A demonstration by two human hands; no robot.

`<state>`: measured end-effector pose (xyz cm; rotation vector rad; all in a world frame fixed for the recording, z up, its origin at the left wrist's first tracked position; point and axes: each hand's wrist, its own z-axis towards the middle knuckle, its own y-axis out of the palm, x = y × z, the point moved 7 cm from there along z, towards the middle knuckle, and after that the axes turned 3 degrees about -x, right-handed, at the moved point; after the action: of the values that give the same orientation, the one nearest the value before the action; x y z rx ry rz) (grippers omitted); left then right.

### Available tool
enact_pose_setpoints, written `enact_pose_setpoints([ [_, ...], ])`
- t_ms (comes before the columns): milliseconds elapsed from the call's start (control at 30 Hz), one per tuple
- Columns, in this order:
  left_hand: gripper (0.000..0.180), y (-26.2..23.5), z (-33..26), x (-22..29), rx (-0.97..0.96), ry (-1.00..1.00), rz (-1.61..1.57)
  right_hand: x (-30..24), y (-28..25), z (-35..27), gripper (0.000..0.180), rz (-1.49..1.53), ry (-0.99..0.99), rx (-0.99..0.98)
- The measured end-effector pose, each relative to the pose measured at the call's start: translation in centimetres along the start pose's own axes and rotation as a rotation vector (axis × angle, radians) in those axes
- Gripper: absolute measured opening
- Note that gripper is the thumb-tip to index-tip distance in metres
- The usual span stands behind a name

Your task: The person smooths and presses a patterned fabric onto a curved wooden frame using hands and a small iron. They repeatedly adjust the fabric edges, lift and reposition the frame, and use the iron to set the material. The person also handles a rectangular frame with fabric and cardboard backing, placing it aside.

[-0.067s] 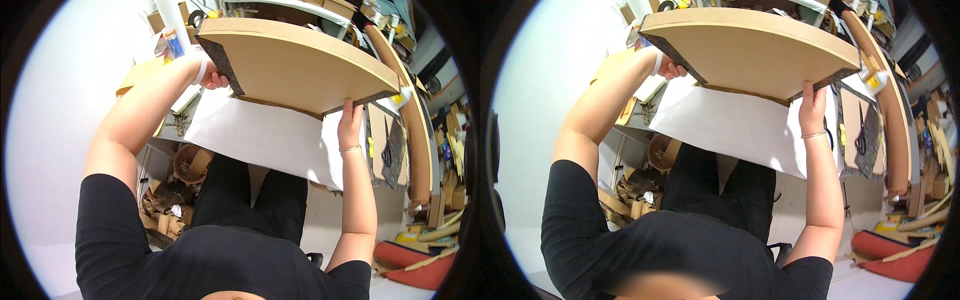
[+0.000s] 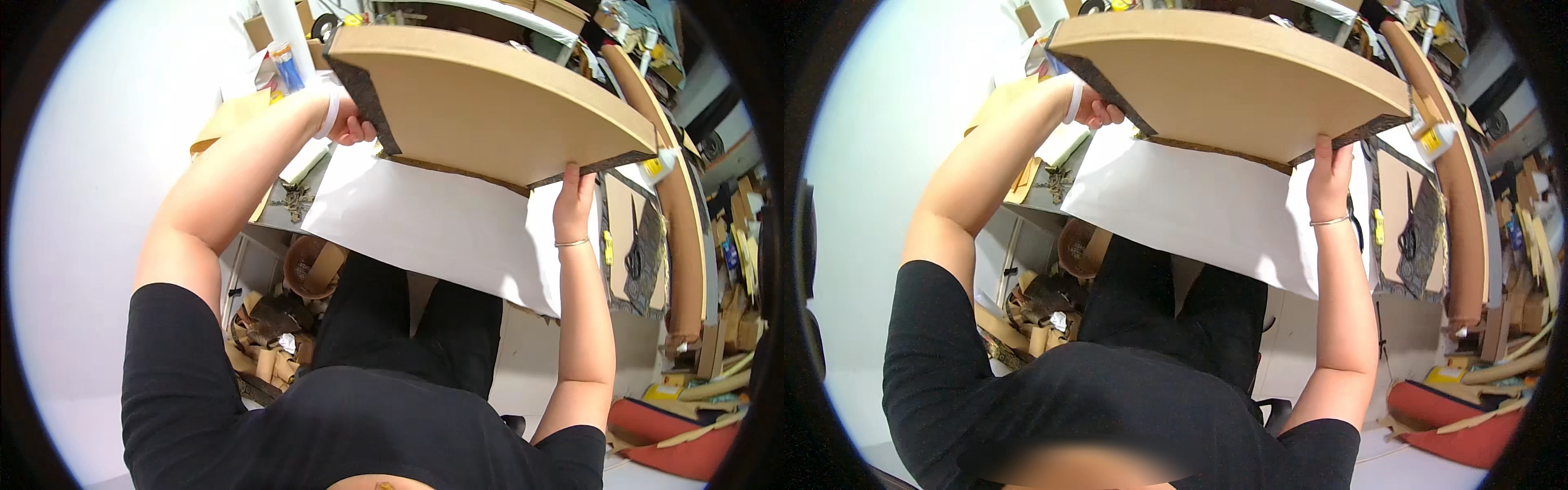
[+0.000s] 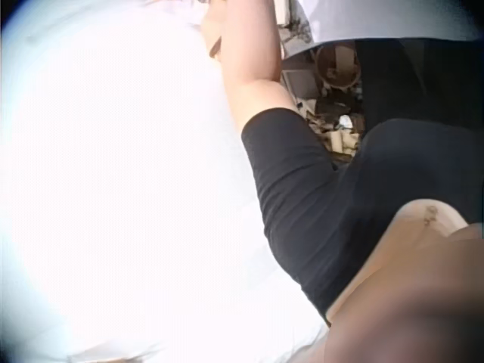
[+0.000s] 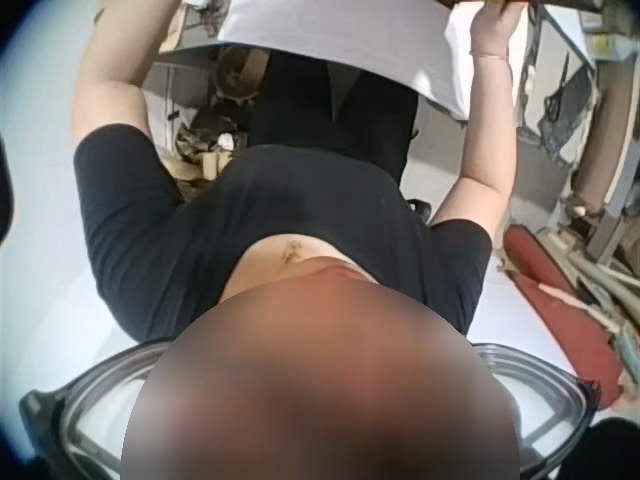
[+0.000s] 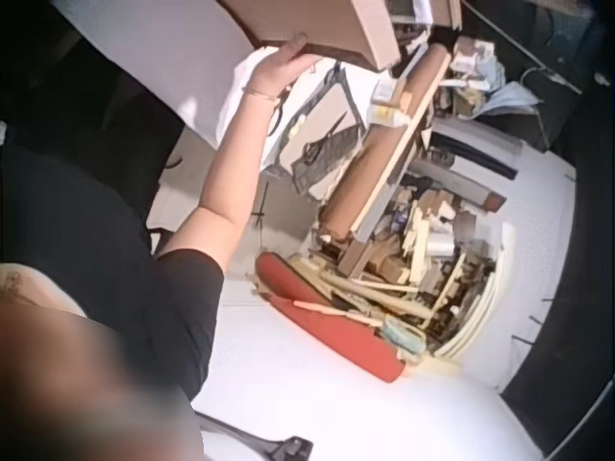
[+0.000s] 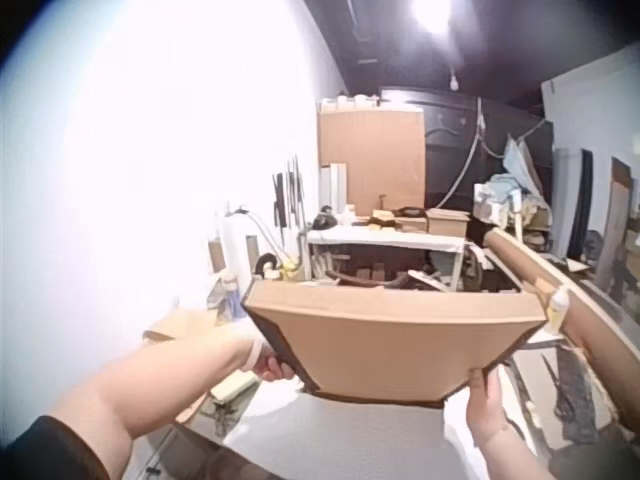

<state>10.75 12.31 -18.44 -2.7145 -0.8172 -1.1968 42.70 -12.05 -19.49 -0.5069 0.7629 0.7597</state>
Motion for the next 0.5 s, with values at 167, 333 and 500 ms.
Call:
enact_pose_setpoints([
  [167, 0.035, -2.0, -0.7, 1.7, 0.239, 0.121, -0.028, 0.0, 1.5, 1.9, 0.04, 0.076, -0.043, 0.095],
  [333, 0.027, -2.4, -2.0, 1.7, 0.362, 0.116, 0.265, 1.4, 1.3, 3.3, 0.054, 0.155, 0.213, 0.104],
  [500, 0.03, -2.3, -2.9, 0.3, 0.528, 0.3, 0.335, 2.5, 0.5, 3.3, 0.053, 0.178, 0.171, 0.129],
])
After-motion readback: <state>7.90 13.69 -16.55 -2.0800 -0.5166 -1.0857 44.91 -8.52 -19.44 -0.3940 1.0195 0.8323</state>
